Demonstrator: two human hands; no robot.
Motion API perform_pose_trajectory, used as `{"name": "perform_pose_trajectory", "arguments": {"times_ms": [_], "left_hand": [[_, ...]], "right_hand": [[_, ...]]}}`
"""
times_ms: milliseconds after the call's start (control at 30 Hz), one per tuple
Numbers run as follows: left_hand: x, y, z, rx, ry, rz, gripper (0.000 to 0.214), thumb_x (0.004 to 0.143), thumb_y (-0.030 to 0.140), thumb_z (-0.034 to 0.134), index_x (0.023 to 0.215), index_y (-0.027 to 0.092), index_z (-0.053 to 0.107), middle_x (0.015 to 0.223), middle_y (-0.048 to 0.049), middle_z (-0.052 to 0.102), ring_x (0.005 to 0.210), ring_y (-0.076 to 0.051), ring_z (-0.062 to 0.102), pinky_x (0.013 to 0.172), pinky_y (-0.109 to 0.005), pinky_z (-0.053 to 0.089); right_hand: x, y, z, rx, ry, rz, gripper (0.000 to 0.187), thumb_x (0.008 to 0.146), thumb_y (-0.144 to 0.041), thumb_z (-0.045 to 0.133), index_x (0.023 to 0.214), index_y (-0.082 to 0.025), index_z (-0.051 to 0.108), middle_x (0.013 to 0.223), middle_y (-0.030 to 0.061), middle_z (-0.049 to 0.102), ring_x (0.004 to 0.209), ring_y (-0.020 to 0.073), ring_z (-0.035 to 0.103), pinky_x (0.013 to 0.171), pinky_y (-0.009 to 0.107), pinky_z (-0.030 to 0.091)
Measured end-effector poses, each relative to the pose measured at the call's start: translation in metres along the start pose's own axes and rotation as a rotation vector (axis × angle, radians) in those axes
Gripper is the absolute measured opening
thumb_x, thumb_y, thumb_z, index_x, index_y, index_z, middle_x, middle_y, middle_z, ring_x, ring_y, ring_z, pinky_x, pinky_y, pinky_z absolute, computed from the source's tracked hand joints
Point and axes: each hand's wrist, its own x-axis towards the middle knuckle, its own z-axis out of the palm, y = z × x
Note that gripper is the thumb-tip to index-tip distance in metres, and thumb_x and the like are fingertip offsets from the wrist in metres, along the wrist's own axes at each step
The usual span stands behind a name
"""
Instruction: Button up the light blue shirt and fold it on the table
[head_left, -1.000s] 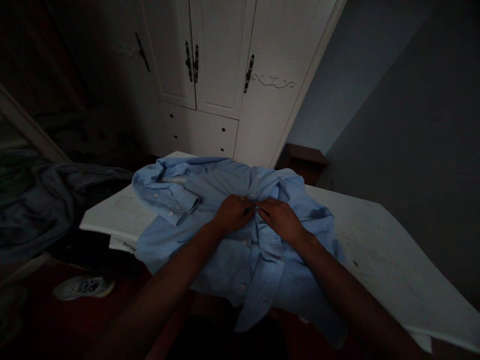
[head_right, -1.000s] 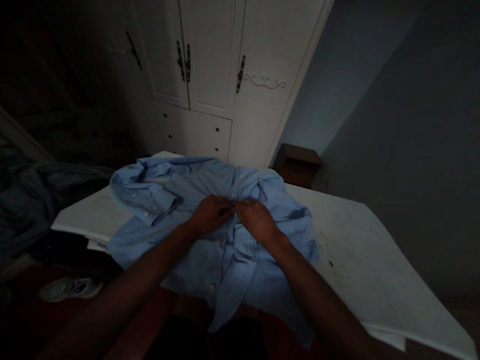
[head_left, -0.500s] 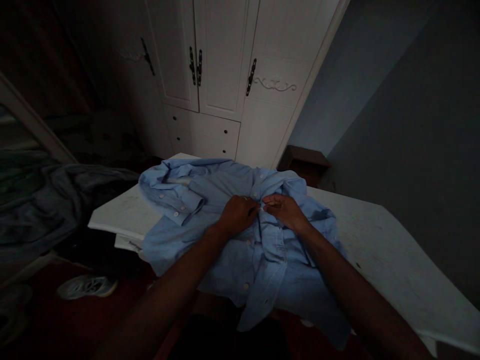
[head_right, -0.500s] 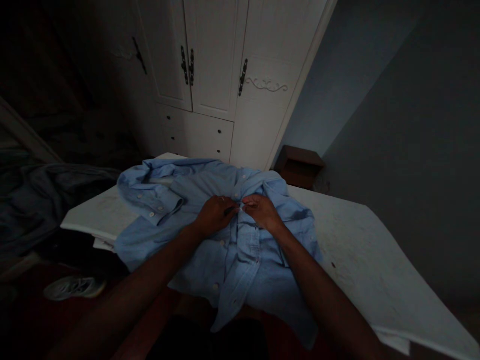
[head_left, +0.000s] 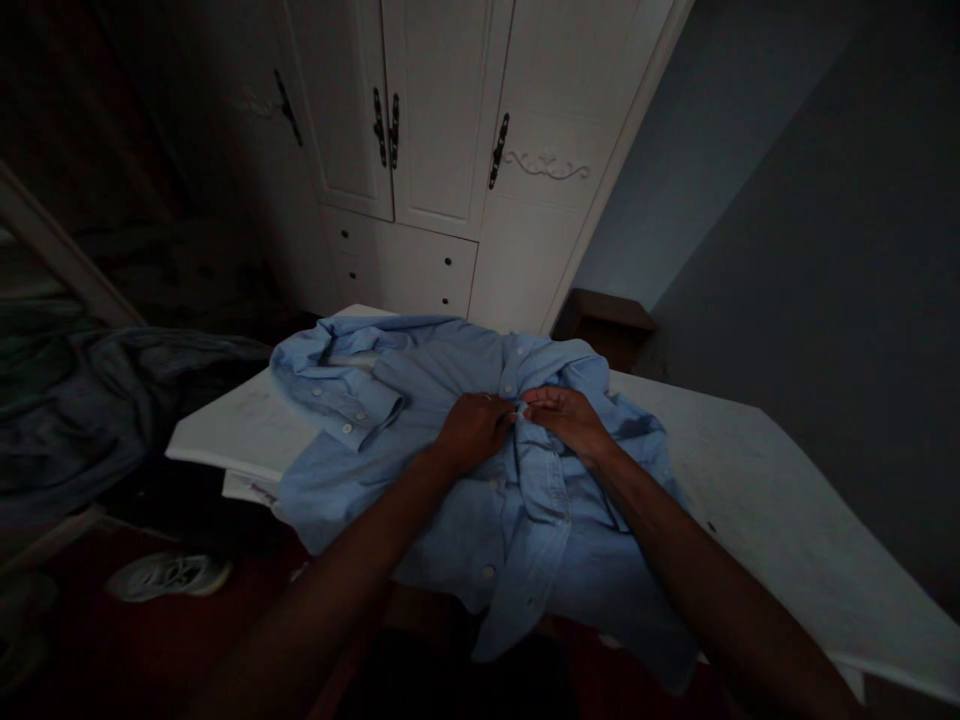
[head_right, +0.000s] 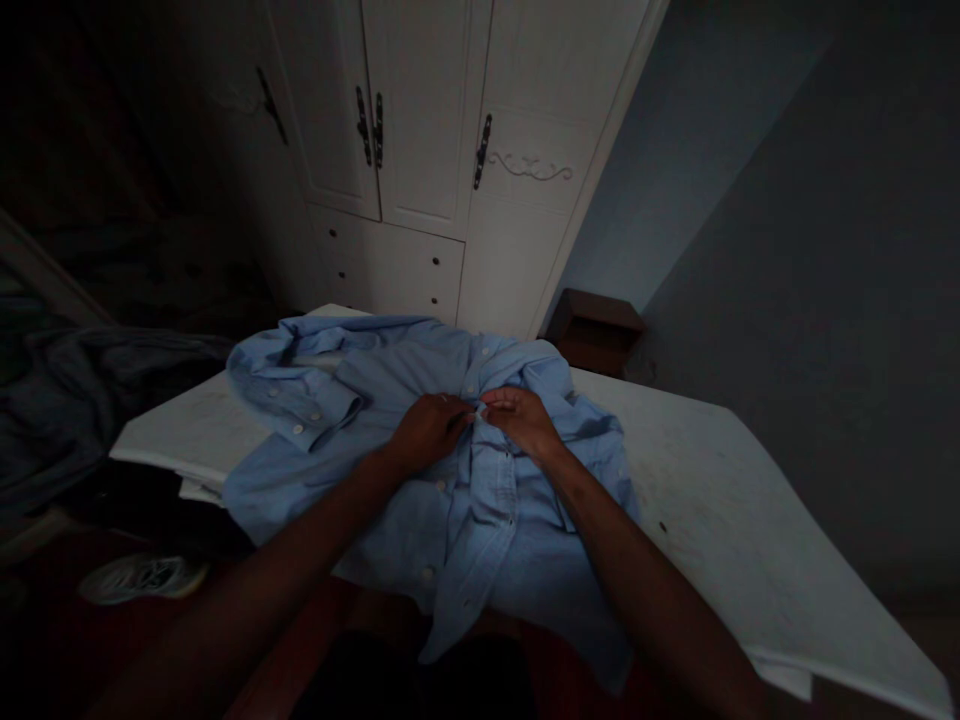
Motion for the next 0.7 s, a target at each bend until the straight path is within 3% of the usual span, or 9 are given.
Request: {"name": "perform_pose_trajectory", "arguments": {"times_ms": [267, 367, 467, 567, 700], "left_hand": [[0.000, -0.003, 0.000, -0.177, 0.082, -0.033, 0.022, 0.092, 0.025, 0.050, 0.096, 0.020, 0.072, 0.098, -0.0051, 0.075, 0.096, -0.021, 0.067, 0.092, -0.036, 0.048], [0.002, 0.001, 0.002, -0.301, 0.153, -0.079, 0.021, 0.091, 0.025, 0.051, 0.094, 0.021, 0.072, 0.095, -0.0045, 0.075, 0.093, -0.019, 0.068, 0.089, -0.033, 0.050], [0.004, 0.007, 0.003, -0.415, 0.224, -0.118, 0.021, 0.090, 0.025, 0.052, 0.093, 0.020, 0.072, 0.095, -0.0045, 0.074, 0.091, -0.018, 0.068, 0.088, -0.032, 0.051], [0.004, 0.010, 0.003, -0.513, 0.257, -0.175, 0.020, 0.090, 0.026, 0.051, 0.094, 0.018, 0.069, 0.095, -0.0049, 0.073, 0.088, -0.018, 0.067, 0.084, -0.031, 0.052], [0.005, 0.005, -0.002, -0.599, 0.320, -0.272, 0.016, 0.088, 0.023, 0.047, 0.091, 0.017, 0.062, 0.088, -0.0021, 0.070, 0.081, -0.015, 0.064, 0.076, -0.028, 0.051]], "right_hand": [[-0.006, -0.007, 0.002, 0.067, 0.009, 0.115, 0.036, 0.052, -0.030, 0.080, 0.082, -0.014, 0.069, 0.063, -0.0010, 0.065, 0.045, 0.0064, 0.046, 0.042, 0.020, 0.034], [-0.006, -0.002, 0.005, 0.035, 0.009, 0.102, 0.025, 0.051, -0.029, 0.079, 0.065, -0.016, 0.062, 0.052, -0.0049, 0.055, 0.043, 0.0053, 0.041, 0.041, 0.019, 0.030], [-0.005, 0.004, 0.010, 0.013, -0.005, 0.048, 0.029, 0.054, -0.032, 0.074, 0.051, -0.019, 0.048, 0.044, -0.0083, 0.043, 0.041, 0.0050, 0.036, 0.040, 0.018, 0.026], [-0.005, 0.004, 0.012, 0.033, 0.005, 0.037, 0.024, 0.055, -0.032, 0.073, 0.057, -0.019, 0.053, 0.047, -0.0079, 0.047, 0.042, 0.0059, 0.038, 0.041, 0.019, 0.027], [-0.006, -0.003, 0.010, 0.057, 0.019, 0.036, 0.027, 0.054, -0.027, 0.071, 0.078, -0.017, 0.064, 0.060, -0.0044, 0.061, 0.050, 0.0092, 0.050, 0.049, 0.021, 0.038]]}}
